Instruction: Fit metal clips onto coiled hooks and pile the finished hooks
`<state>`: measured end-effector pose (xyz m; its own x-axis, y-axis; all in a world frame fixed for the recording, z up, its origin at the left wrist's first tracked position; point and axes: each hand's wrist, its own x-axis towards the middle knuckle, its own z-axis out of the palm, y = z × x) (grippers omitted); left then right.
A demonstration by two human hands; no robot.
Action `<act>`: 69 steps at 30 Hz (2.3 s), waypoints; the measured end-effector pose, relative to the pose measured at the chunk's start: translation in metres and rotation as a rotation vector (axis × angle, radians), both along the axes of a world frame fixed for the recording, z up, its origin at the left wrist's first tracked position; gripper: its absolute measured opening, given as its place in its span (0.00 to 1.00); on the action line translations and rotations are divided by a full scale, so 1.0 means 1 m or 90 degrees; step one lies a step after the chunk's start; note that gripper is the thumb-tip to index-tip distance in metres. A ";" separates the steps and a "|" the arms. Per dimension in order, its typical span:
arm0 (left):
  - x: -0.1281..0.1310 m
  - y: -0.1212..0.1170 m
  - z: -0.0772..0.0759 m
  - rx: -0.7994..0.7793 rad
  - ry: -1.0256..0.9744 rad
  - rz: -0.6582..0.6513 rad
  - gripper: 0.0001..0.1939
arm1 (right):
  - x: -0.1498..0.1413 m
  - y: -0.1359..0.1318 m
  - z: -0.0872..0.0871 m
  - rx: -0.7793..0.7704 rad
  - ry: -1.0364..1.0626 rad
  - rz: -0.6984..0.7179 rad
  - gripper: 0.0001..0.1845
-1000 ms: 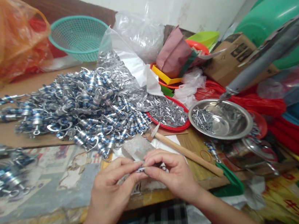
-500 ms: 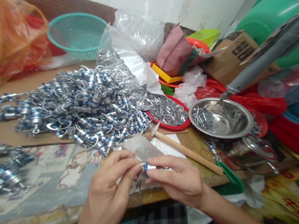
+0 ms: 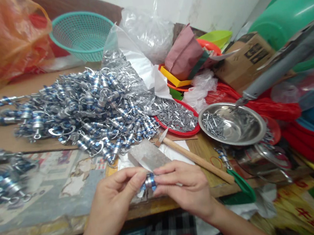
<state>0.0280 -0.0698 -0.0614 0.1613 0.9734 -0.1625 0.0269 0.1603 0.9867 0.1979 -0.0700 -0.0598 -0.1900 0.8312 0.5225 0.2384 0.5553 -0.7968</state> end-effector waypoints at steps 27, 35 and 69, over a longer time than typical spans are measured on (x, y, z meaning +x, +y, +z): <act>0.000 0.022 -0.010 -0.147 -0.206 -0.030 0.34 | 0.081 0.151 -0.008 -0.129 -0.538 -0.315 0.13; 0.001 0.021 -0.012 -0.157 -0.228 -0.030 0.34 | 0.038 0.074 0.012 -0.117 -0.246 -0.115 0.05; 0.001 0.021 -0.014 -0.178 -0.238 -0.013 0.35 | 0.037 0.015 -0.005 0.100 -0.380 -0.132 0.15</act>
